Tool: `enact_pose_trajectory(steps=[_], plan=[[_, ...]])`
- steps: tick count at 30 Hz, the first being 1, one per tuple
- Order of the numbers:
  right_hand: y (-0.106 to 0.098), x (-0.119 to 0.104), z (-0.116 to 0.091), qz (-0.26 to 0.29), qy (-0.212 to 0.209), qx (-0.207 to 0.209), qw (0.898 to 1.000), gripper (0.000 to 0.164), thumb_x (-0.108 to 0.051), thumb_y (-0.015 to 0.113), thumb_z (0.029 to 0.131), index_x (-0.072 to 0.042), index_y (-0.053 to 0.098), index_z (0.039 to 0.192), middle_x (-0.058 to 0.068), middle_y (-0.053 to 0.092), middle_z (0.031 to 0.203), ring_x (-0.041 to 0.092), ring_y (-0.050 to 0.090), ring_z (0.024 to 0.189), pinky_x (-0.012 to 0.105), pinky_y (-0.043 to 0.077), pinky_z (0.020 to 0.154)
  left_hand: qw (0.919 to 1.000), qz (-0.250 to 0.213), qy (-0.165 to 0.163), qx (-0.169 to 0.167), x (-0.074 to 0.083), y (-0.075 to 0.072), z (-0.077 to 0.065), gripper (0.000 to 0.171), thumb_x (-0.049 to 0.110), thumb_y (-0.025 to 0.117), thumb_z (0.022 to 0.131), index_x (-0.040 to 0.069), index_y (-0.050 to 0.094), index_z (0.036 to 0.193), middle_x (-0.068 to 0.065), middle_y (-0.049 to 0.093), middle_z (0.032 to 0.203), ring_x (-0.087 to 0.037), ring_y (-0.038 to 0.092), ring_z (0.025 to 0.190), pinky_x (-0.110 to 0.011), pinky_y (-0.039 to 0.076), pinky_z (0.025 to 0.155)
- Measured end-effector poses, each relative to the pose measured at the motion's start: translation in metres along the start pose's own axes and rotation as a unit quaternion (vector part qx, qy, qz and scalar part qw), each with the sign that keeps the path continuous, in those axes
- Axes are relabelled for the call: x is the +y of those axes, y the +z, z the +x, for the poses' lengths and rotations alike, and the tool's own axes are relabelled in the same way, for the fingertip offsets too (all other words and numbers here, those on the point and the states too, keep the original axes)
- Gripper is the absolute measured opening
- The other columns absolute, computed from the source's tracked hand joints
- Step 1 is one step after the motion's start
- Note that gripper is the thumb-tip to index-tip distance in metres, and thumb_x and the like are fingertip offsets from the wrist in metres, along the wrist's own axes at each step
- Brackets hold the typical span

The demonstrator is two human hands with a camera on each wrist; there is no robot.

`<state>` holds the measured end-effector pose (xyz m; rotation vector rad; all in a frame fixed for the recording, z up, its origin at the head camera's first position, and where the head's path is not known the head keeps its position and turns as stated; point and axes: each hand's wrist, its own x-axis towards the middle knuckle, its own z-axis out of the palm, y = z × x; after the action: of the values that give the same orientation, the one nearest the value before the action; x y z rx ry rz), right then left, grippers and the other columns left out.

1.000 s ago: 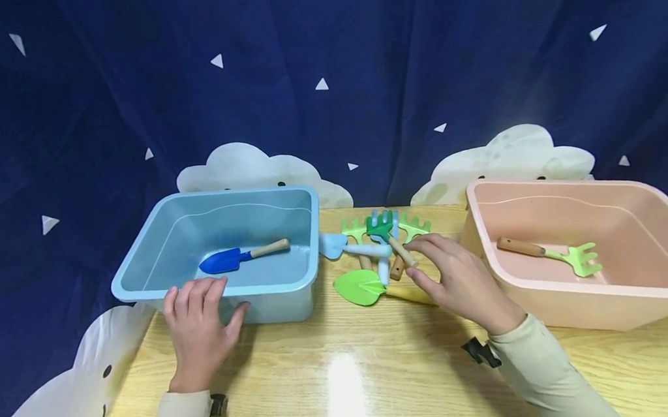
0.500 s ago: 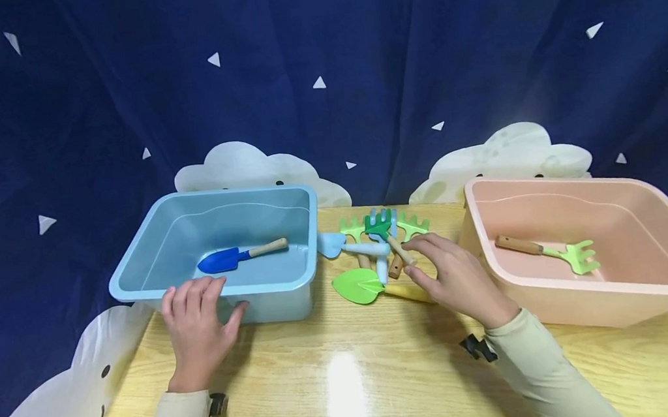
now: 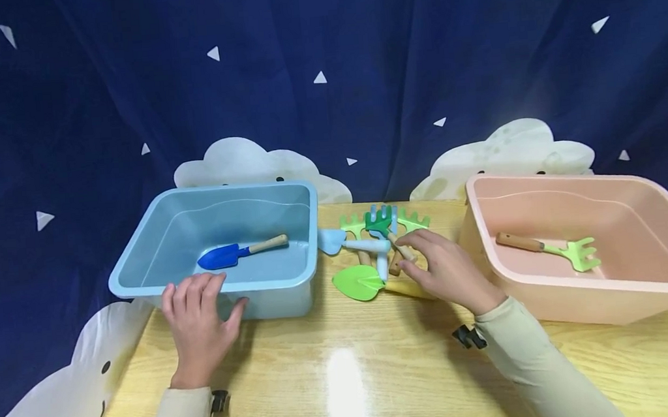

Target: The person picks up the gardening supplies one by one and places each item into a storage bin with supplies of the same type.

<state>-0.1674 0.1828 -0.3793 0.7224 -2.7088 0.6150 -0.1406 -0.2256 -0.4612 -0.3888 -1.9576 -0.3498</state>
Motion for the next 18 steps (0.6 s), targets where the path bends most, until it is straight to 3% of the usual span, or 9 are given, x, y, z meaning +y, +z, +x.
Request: enact_pose_trajectory(steps=[6, 18], plan=[[0.005, 0.001, 0.013, 0.004, 0.009, -0.032, 0.999, 0.034, -0.029, 0.066, 0.094, -0.010, 0.067, 0.122, 0.009, 0.068, 0.123, 0.028, 0.067, 0.112, 0.048, 0.053, 0.093, 1.0000, -0.005, 0.000, 0.003, 0.000, 0.001, 0.000, 0.053, 0.035, 0.071, 0.074, 0.002, 0.062, 0.115, -0.018, 0.061, 0.109, -0.039, 0.049, 0.106, -0.049, 0.021, 0.116], [0.032, 0.010, 0.051, 0.008, 0.028, -0.095, 0.995, 0.033, -0.018, 0.066, 0.090, -0.006, 0.069, 0.121, 0.012, 0.070, 0.119, 0.029, 0.067, 0.105, 0.047, 0.054, 0.089, 0.9999, -0.008, -0.007, -0.008, 0.001, -0.002, 0.001, 0.056, 0.032, 0.073, 0.071, 0.002, 0.062, 0.117, -0.019, 0.061, 0.111, -0.040, 0.048, 0.108, -0.053, 0.022, 0.114]])
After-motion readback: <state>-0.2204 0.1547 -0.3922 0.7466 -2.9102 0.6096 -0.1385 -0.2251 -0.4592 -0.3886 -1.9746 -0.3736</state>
